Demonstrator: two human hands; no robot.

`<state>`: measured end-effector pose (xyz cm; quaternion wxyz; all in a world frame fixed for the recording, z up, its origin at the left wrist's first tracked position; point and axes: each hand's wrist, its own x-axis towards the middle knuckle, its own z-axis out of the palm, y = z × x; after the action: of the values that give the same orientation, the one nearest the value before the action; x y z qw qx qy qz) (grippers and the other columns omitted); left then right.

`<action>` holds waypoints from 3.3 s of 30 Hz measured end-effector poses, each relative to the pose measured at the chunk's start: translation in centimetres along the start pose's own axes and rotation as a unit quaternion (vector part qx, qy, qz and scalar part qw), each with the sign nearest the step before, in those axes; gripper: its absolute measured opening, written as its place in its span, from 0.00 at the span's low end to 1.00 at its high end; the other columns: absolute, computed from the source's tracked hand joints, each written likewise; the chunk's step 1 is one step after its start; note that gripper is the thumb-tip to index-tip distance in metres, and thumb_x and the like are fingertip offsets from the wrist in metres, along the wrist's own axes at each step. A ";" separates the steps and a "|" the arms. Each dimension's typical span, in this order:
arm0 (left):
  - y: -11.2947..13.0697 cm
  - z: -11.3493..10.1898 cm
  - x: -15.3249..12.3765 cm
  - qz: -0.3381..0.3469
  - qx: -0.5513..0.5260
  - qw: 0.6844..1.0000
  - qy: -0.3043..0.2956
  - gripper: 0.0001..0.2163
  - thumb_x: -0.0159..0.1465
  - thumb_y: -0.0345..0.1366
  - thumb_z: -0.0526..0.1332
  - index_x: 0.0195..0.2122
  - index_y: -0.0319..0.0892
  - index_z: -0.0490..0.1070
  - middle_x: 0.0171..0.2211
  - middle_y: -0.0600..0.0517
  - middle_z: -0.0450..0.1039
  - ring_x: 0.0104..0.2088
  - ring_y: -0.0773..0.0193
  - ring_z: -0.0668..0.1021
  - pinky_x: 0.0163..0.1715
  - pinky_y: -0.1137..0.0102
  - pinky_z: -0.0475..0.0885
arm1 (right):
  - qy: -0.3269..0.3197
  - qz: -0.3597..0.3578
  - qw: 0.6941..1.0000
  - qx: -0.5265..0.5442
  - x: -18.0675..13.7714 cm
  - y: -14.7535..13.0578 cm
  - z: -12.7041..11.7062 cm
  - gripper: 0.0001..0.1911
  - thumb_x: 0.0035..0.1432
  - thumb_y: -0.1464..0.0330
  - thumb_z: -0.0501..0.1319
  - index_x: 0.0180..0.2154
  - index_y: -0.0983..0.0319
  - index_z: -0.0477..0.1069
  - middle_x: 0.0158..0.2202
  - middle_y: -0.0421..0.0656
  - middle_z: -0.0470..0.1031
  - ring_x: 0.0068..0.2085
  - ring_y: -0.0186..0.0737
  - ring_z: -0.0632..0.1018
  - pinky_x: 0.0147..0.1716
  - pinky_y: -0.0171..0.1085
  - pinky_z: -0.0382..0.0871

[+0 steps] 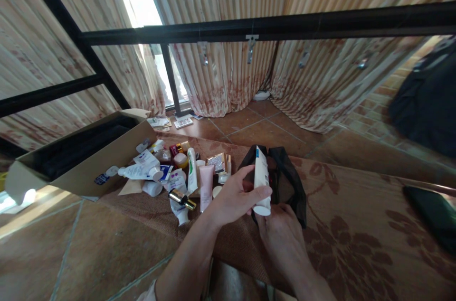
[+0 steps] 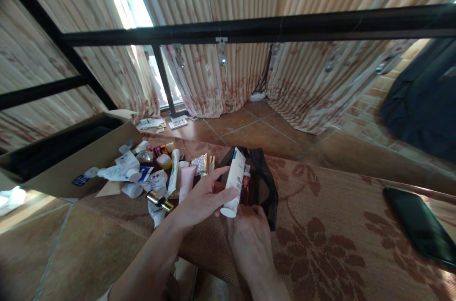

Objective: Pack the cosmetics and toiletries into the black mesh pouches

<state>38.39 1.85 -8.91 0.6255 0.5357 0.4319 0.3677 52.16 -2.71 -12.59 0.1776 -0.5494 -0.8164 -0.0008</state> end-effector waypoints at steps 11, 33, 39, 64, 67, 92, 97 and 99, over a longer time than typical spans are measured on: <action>-0.1 -0.2 -0.1 -0.001 -0.003 1.000 -0.020 0.33 0.58 0.48 0.64 0.61 0.41 0.55 0.27 0.54 0.72 0.19 0.73 0.70 0.13 0.80 0.64 | 0.045 -0.032 0.998 -0.014 0.1 0.0 0.1 0.17 0.63 0.77 0.50 0.28 0.61 0.74 0.23 0.41 0.76 0.26 0.38 0.76 0.34 0.37 0.56; 0.7 0.1 -0.6 -0.027 0.066 0.997 0.014 0.31 0.60 0.48 0.61 0.61 0.40 0.56 0.27 0.53 0.73 0.19 0.70 0.71 0.13 0.79 0.63 | 0.056 -0.039 0.998 0.003 -0.1 -0.1 0.3 0.20 0.66 0.74 0.47 0.30 0.61 0.75 0.24 0.42 0.77 0.26 0.37 0.76 0.34 0.37 0.56; 0.8 0.1 -0.6 -0.013 0.075 0.997 0.033 0.32 0.59 0.48 0.62 0.61 0.39 0.57 0.26 0.54 0.73 0.21 0.69 0.73 0.18 0.76 0.66 | 0.038 -0.013 0.999 0.026 -0.2 -0.2 0.2 0.17 0.65 0.74 0.50 0.31 0.61 0.75 0.27 0.42 0.79 0.29 0.37 0.77 0.36 0.36 0.57; 0.6 -0.2 -0.4 0.043 0.209 0.975 0.067 0.23 0.60 0.52 0.58 0.48 0.39 0.72 0.33 0.48 0.78 0.31 0.59 0.77 0.27 0.71 0.69 | 0.042 -0.004 0.999 0.035 -0.1 -0.5 0.0 0.17 0.66 0.72 0.51 0.31 0.61 0.76 0.28 0.44 0.79 0.33 0.40 0.77 0.37 0.37 0.58; 0.6 -0.2 -0.3 0.041 0.207 0.975 0.074 0.23 0.59 0.51 0.59 0.48 0.39 0.73 0.32 0.48 0.78 0.31 0.59 0.77 0.28 0.71 0.69 | 0.039 -0.007 0.999 0.029 0.1 -0.6 0.0 0.17 0.66 0.72 0.51 0.30 0.61 0.76 0.28 0.44 0.78 0.33 0.39 0.77 0.37 0.37 0.58; -0.4 -0.5 0.9 -0.001 0.339 0.930 0.139 0.28 0.60 0.54 0.57 0.56 0.41 0.67 0.30 0.49 0.79 0.31 0.58 0.79 0.26 0.70 0.65 | -0.004 0.024 0.995 0.092 -0.4 -0.9 -0.8 0.06 0.62 0.70 0.58 0.33 0.59 0.72 0.30 0.40 0.79 0.32 0.39 0.76 0.42 0.38 0.56; 0.1 0.5 1.0 -0.012 0.414 0.895 0.167 0.25 0.61 0.51 0.57 0.55 0.43 0.69 0.30 0.49 0.79 0.34 0.56 0.80 0.31 0.68 0.67 | -0.005 0.006 0.995 0.102 -0.6 -0.6 -0.7 0.06 0.62 0.70 0.58 0.32 0.60 0.72 0.30 0.40 0.79 0.33 0.39 0.76 0.43 0.38 0.57; 0.4 1.0 0.9 -0.014 0.438 0.880 0.180 0.24 0.61 0.52 0.57 0.54 0.45 0.69 0.32 0.49 0.80 0.36 0.54 0.80 0.34 0.67 0.68 | -0.004 0.007 0.994 0.106 -0.6 -0.5 -0.7 0.06 0.62 0.71 0.58 0.33 0.60 0.72 0.30 0.40 0.78 0.32 0.38 0.75 0.43 0.38 0.57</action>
<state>39.61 2.37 -8.55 0.2429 0.6735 0.6618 0.2224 52.10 -3.63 -12.01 0.2317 -0.5332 -0.8087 0.0896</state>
